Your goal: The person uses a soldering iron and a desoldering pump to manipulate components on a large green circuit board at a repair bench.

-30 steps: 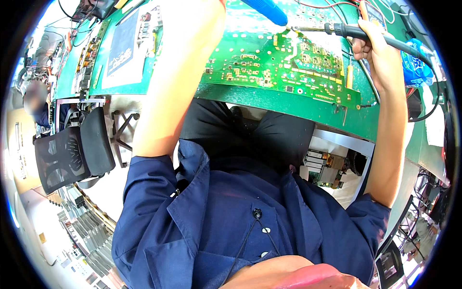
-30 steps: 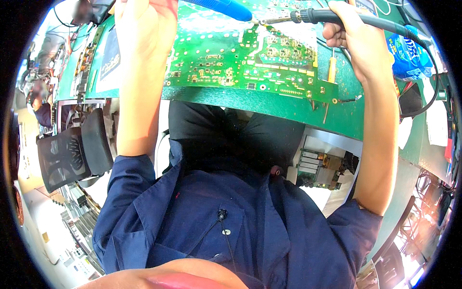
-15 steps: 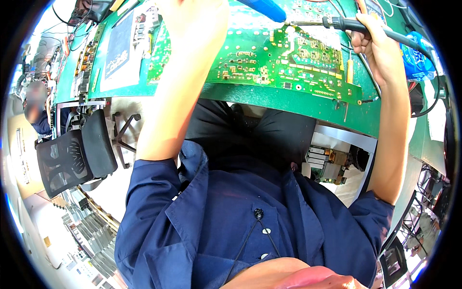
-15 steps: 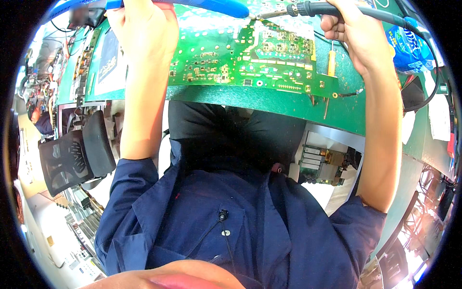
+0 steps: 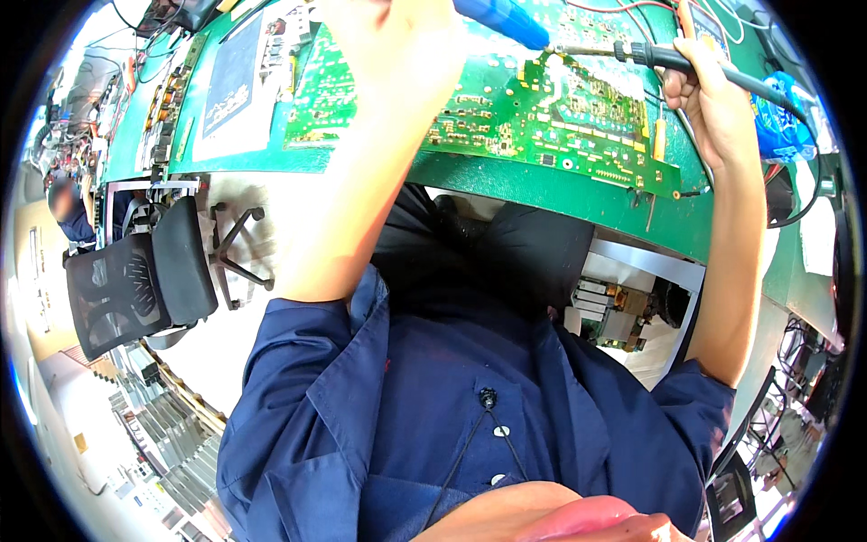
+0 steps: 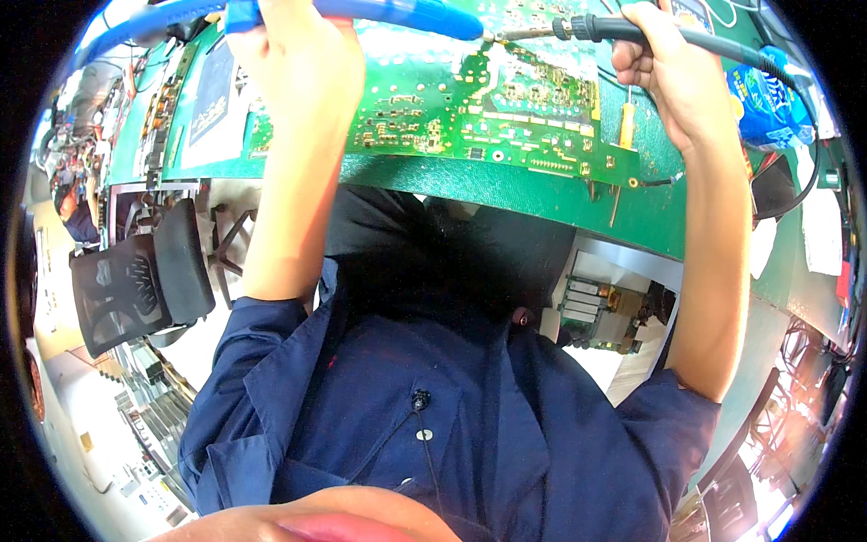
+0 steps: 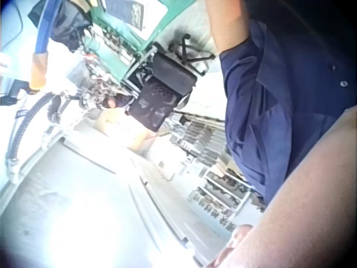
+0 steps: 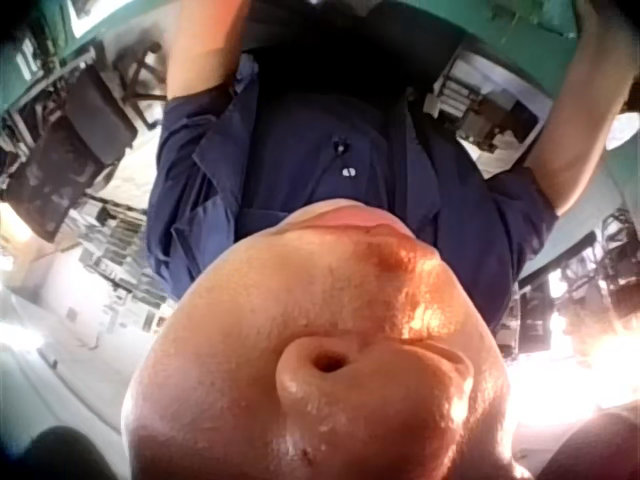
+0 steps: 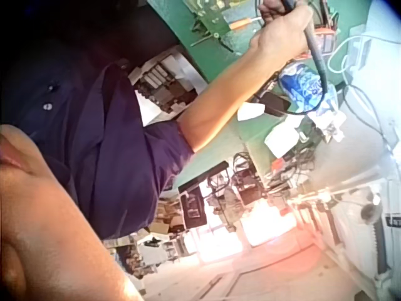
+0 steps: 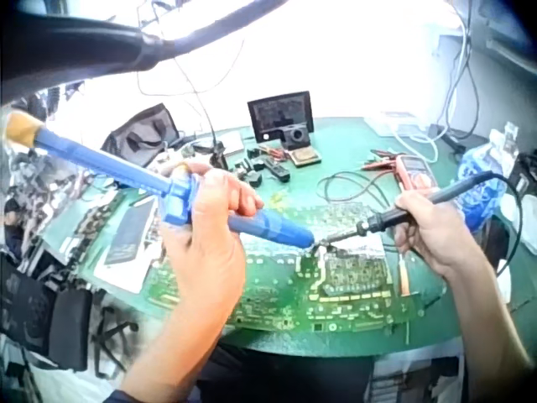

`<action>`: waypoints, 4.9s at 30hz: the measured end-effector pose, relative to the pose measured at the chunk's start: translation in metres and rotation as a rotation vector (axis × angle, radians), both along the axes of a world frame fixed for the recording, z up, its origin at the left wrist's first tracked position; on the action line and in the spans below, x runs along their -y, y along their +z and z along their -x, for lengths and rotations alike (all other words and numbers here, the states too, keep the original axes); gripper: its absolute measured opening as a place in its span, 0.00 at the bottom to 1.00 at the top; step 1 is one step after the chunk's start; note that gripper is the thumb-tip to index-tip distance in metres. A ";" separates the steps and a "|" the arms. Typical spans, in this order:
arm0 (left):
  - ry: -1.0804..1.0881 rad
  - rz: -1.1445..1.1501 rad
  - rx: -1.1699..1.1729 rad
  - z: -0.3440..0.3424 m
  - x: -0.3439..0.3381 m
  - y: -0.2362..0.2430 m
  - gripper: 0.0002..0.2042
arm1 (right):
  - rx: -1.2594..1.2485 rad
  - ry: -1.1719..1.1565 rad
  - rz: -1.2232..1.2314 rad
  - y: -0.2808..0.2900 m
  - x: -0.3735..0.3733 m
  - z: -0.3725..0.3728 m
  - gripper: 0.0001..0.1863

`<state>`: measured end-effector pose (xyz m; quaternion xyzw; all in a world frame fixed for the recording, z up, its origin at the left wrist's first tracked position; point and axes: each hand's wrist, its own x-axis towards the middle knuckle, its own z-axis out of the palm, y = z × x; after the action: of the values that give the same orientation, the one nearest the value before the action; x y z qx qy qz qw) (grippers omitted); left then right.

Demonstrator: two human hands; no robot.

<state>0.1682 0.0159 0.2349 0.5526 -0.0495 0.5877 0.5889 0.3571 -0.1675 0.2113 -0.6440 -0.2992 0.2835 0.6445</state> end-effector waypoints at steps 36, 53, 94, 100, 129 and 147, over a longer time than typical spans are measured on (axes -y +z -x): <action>0.794 -0.553 -1.455 0.171 -0.109 -0.009 0.10 | 0.356 0.029 -0.175 0.028 0.026 -0.004 0.23; 0.086 -1.179 -1.245 0.060 0.017 0.025 0.06 | 0.162 0.585 -0.465 0.027 0.008 0.079 0.49; 0.557 -0.770 -1.063 0.104 -0.177 0.009 0.13 | 0.516 0.103 -0.166 0.053 0.031 0.018 0.44; 0.107 -1.204 -0.956 0.037 -0.066 0.013 0.11 | 0.486 -0.084 -0.082 0.048 0.029 0.007 0.42; -0.107 -0.721 -0.885 -0.015 -0.064 -0.024 0.04 | 0.187 -0.165 -0.015 -0.001 -0.002 -0.002 0.18; -0.139 -0.821 -0.809 -0.013 -0.065 -0.033 0.05 | 0.319 -0.019 0.074 0.003 0.018 -0.027 0.19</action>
<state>0.1815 0.0807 0.2024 0.9117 -0.0806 0.2226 0.3357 0.3840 -0.1855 0.2148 -0.7070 -0.3809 0.1821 0.5673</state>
